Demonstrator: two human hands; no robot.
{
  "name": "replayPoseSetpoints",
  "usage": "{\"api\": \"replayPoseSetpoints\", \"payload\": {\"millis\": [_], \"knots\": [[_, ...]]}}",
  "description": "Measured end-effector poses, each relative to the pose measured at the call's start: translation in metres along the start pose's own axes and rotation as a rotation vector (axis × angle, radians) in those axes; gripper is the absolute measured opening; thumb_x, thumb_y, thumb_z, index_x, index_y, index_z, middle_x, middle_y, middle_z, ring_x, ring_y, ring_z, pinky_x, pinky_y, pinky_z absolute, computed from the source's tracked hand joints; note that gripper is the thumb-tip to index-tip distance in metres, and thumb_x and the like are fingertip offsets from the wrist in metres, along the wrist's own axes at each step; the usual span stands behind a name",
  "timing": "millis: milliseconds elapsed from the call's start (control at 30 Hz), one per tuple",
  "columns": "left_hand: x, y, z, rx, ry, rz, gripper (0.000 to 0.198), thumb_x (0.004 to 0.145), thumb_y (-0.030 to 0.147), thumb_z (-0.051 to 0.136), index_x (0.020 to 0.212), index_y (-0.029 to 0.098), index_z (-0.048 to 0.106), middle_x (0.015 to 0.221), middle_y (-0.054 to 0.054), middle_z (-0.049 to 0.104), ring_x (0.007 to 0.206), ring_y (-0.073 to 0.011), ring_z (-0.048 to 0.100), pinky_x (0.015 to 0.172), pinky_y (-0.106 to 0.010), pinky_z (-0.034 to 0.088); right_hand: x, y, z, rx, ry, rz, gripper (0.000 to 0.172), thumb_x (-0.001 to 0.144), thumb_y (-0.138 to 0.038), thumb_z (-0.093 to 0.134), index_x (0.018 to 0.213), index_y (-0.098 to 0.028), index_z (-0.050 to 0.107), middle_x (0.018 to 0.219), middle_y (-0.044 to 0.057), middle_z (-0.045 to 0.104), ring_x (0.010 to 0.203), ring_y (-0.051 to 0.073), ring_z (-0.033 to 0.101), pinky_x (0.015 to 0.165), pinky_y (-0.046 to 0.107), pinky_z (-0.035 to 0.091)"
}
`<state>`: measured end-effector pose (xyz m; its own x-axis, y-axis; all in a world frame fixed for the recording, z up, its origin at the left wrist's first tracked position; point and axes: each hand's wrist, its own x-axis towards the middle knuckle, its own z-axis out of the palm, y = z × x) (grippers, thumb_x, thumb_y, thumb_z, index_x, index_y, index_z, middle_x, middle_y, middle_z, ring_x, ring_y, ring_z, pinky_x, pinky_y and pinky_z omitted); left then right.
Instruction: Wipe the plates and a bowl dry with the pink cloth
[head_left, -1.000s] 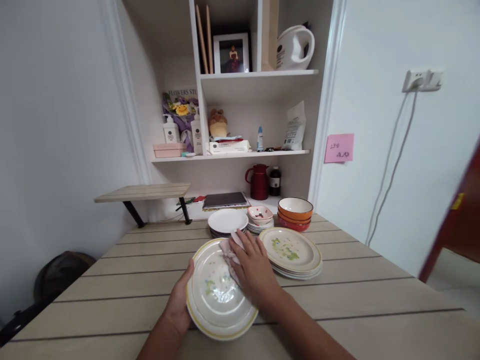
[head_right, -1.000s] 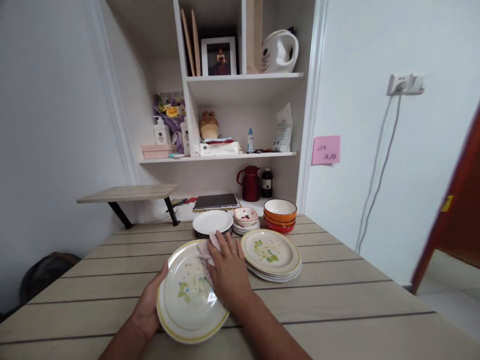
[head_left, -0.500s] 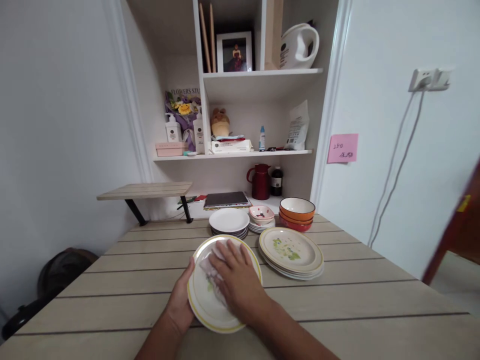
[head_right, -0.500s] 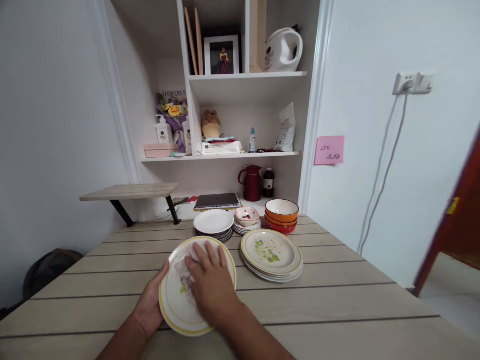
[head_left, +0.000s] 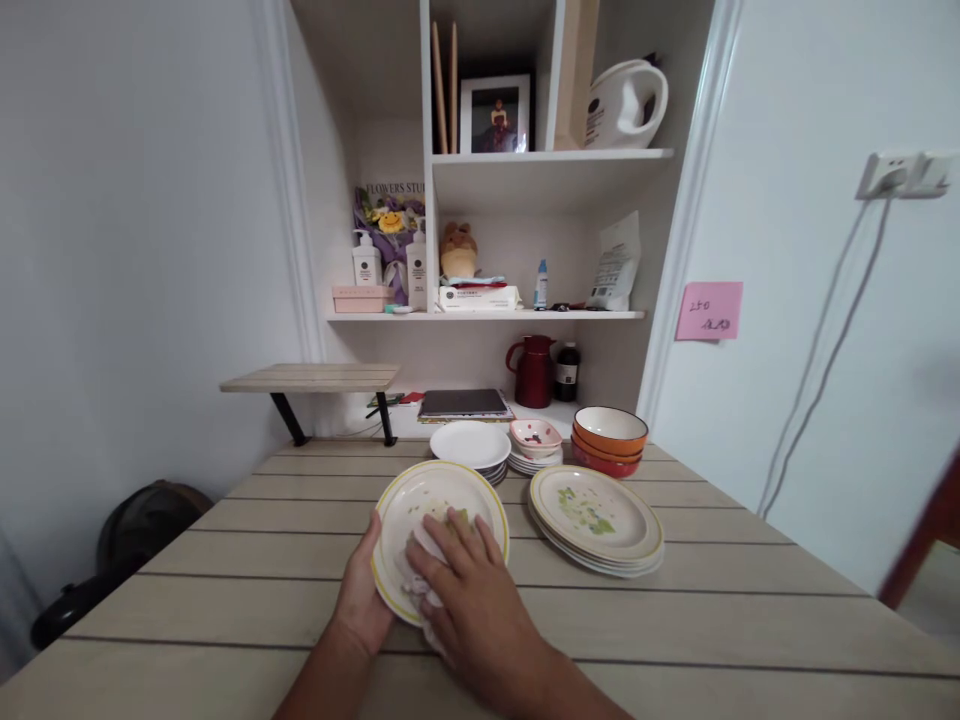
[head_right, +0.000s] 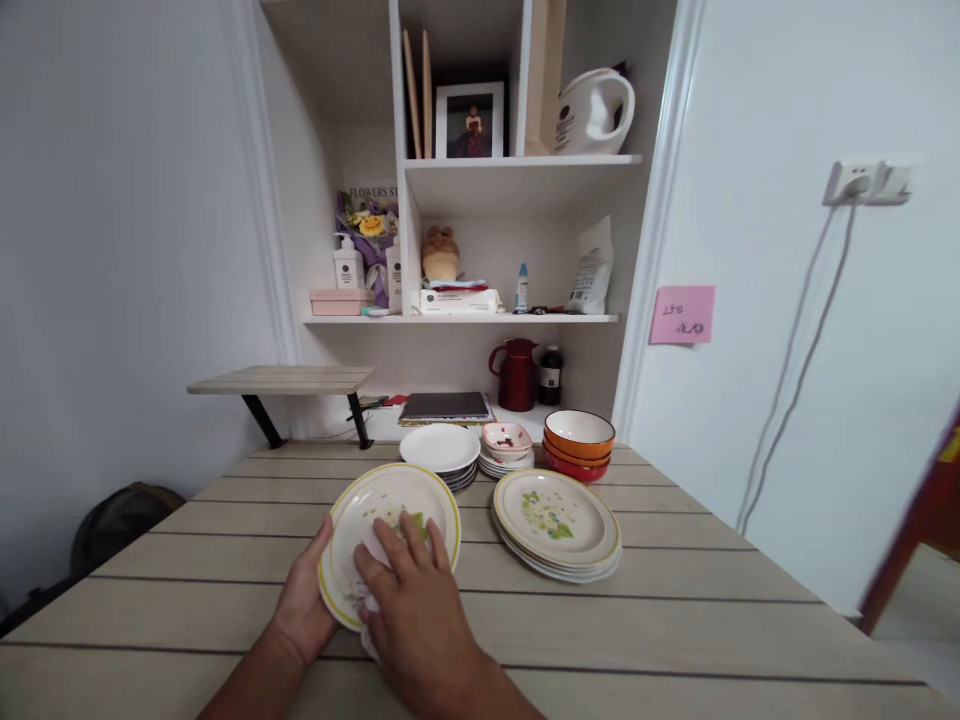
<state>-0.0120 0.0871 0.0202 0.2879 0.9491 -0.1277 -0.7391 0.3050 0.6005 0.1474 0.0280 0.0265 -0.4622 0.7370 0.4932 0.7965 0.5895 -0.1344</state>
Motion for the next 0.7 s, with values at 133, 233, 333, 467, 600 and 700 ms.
{"api": "replayPoseSetpoints", "payload": {"millis": [133, 233, 333, 467, 600, 700], "knots": [[-0.004, -0.006, 0.004, 0.045, -0.079, -0.202, 0.052, 0.091, 0.042, 0.054, 0.13, 0.008, 0.058, 0.106, -0.017, 0.074, 0.103, -0.0312, 0.069, 0.097, -0.045, 0.048, 0.011, 0.009, -0.003, -0.027, 0.02, 0.015, 0.051, 0.096, -0.032, 0.044, 0.146, -0.039, 0.035, 0.159, -0.005, 0.026, 0.147, 0.029, 0.016, 0.117, 0.059, 0.014], [-0.008, -0.011, 0.007, 0.059, -0.119, -0.284, 0.054, 0.089, 0.041, 0.057, 0.133, 0.009, 0.055, 0.109, -0.017, 0.073, 0.105, -0.0317, 0.068, 0.098, -0.045, 0.048, 0.016, 0.033, -0.008, -0.092, 0.054, 0.156, 0.05, 0.095, -0.031, 0.044, 0.145, -0.039, 0.039, 0.158, -0.003, 0.029, 0.146, 0.031, 0.02, 0.115, 0.06, 0.016], [-0.009, -0.011, 0.007, 0.056, -0.123, -0.306, 0.059, 0.088, 0.042, 0.058, 0.137, 0.009, 0.051, 0.115, -0.018, 0.071, 0.109, -0.0331, 0.066, 0.101, -0.046, 0.045, 0.015, 0.053, -0.013, -0.167, 0.096, 0.336, 0.051, 0.094, -0.03, 0.045, 0.144, -0.034, 0.041, 0.157, 0.002, 0.031, 0.144, 0.032, 0.024, 0.113, 0.061, 0.018], [-0.003, -0.006, 0.003, -0.007, -0.113, -0.185, 0.06, 0.09, 0.042, 0.054, 0.141, 0.012, 0.046, 0.121, -0.018, 0.068, 0.113, -0.0339, 0.064, 0.105, -0.048, 0.042, 0.006, 0.053, -0.012, -0.131, 0.047, 0.402, 0.05, 0.093, -0.033, 0.046, 0.143, -0.032, 0.044, 0.156, 0.005, 0.034, 0.142, 0.032, 0.029, 0.112, 0.059, 0.022], [0.002, -0.003, -0.003, -0.052, -0.042, -0.065, 0.058, 0.092, 0.042, 0.051, 0.142, 0.012, 0.046, 0.117, -0.017, 0.07, 0.109, -0.0322, 0.066, 0.104, -0.047, 0.043, -0.001, 0.02, -0.007, -0.006, -0.031, 0.204, 0.052, 0.093, -0.039, 0.049, 0.144, -0.037, 0.041, 0.158, 0.0, 0.031, 0.145, 0.031, 0.023, 0.116, 0.057, 0.017], [-0.001, -0.003, -0.002, -0.011, -0.02, -0.114, 0.058, 0.091, 0.04, 0.054, 0.139, 0.01, 0.048, 0.113, -0.018, 0.072, 0.105, -0.0317, 0.068, 0.101, -0.047, 0.046, 0.001, -0.003, -0.009, 0.031, -0.056, 0.018, 0.053, 0.095, -0.037, 0.046, 0.146, -0.039, 0.035, 0.16, -0.003, 0.025, 0.147, 0.028, 0.016, 0.118, 0.056, 0.013]]}}
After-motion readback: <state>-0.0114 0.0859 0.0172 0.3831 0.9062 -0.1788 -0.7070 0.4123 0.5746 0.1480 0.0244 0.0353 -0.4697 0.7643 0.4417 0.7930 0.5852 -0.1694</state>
